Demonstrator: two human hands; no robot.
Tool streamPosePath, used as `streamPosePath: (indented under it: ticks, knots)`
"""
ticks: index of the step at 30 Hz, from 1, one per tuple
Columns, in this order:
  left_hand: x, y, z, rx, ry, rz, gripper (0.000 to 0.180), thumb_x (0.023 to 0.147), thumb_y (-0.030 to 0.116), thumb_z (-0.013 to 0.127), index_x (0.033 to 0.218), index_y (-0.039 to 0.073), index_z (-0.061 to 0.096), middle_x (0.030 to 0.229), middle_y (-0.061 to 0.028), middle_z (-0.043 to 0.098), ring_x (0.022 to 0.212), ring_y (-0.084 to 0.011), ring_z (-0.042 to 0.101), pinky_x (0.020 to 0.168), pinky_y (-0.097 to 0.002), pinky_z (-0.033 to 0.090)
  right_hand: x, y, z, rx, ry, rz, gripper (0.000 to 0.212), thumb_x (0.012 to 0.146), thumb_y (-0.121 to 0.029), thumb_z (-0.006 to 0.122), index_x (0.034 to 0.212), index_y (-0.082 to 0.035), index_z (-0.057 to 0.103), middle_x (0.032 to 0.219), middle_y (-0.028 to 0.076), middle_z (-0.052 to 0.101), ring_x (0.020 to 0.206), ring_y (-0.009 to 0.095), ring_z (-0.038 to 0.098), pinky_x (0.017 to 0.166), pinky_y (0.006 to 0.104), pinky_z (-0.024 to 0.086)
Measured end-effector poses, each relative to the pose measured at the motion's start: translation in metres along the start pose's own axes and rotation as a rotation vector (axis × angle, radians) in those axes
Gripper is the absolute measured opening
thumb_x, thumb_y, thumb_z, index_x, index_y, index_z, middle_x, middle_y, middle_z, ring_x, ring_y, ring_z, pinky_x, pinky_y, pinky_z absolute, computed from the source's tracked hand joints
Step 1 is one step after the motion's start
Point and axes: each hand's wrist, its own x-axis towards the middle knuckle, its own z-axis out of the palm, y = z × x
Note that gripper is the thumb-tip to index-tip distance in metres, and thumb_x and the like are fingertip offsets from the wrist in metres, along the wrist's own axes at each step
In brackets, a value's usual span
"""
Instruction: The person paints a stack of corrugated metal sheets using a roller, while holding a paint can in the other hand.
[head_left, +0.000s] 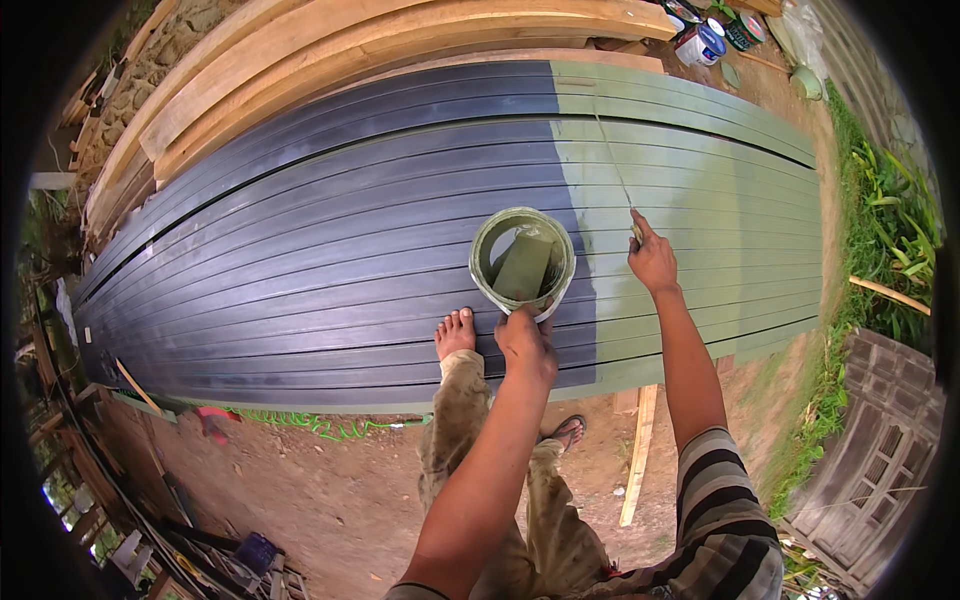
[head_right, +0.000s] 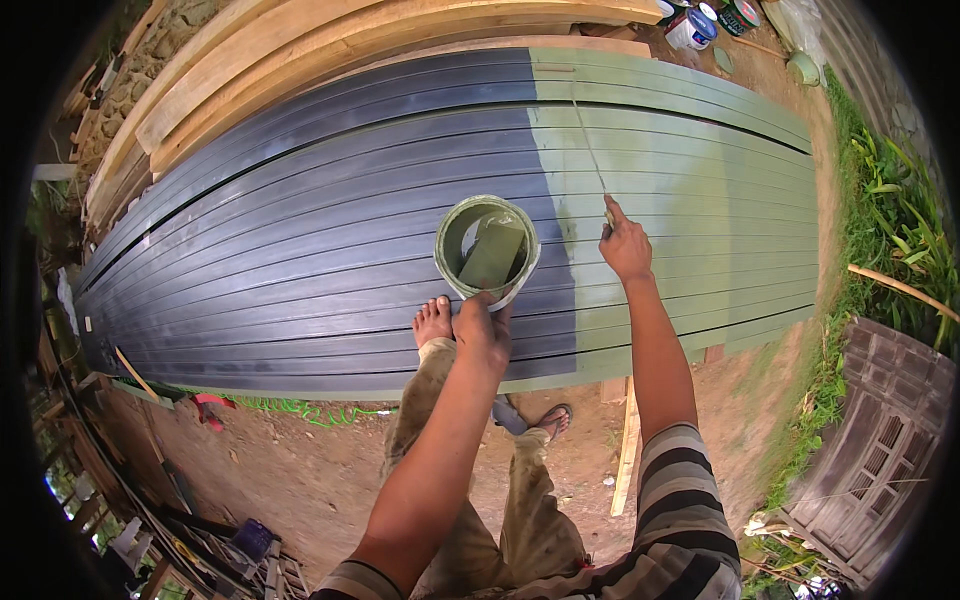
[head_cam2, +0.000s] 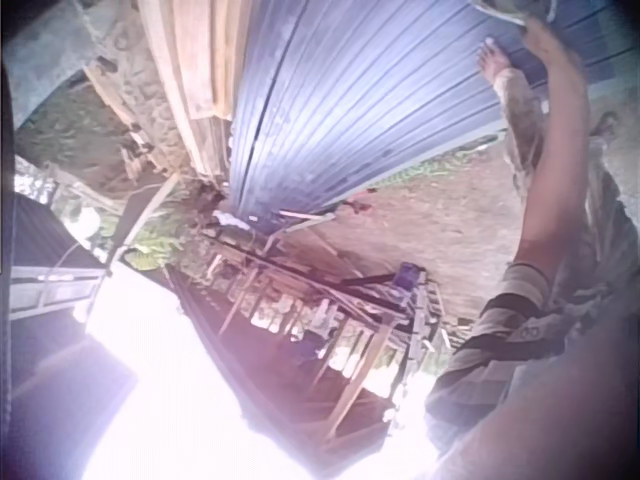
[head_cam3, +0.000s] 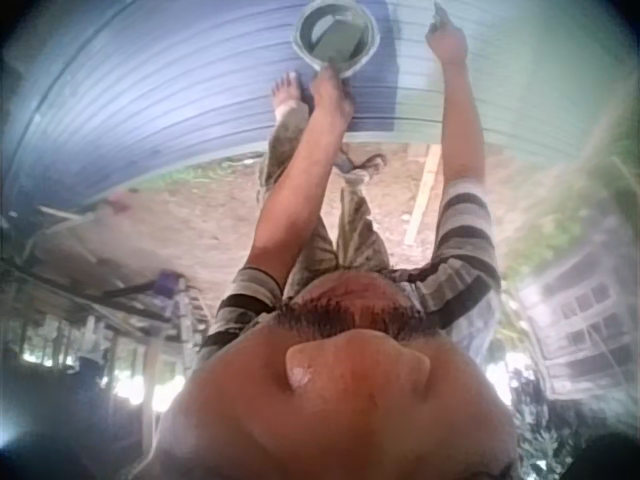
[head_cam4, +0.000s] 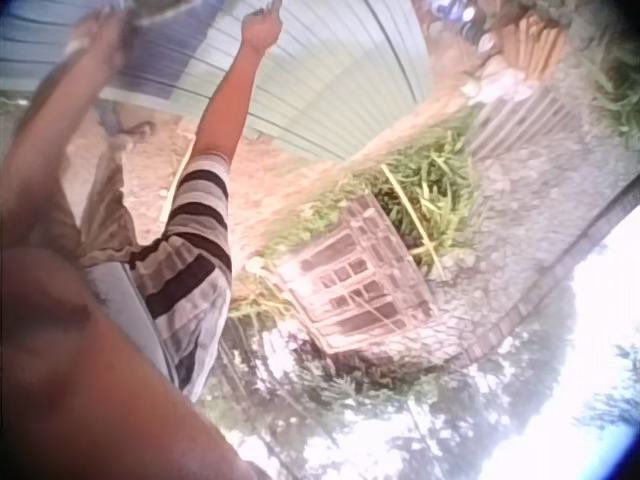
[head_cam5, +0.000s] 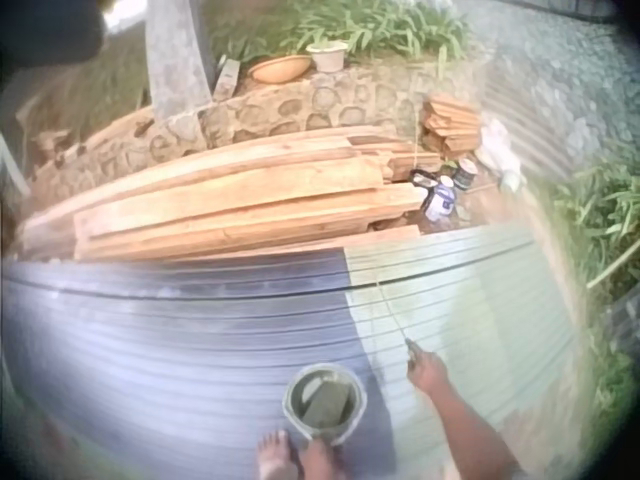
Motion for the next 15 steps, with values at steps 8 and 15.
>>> streamPosePath:
  ticks: [8,15]
  knots:
    - [0.014,-0.026,-0.009,0.123,0.167,0.055,0.042,0.081,0.009,0.058,0.12,-0.009,0.058,0.11,-0.016,0.066,0.097,-0.0252,0.067,0.086,-0.0365,0.055,0.097,-0.013,0.008,0.058,0.105,-0.223,0.061,0.091,-0.007,0.057,0.148,-0.026,0.046,0.111,0.025,0.07,0.099,0.048,0.066,0.083,0.0551,0.053]
    - [0.018,-0.022,-0.03,0.224,0.287,0.044,0.053,0.082,0.011,0.055,0.132,-0.006,0.054,0.114,-0.0175,0.067,0.101,-0.0243,0.065,0.084,-0.0357,0.053,0.054,0.001,0.039,0.087,0.071,-0.234,0.061,0.095,-0.004,0.053,0.151,-0.026,0.041,0.126,0.027,0.064,0.112,0.049,0.061,0.089,0.056,0.05]
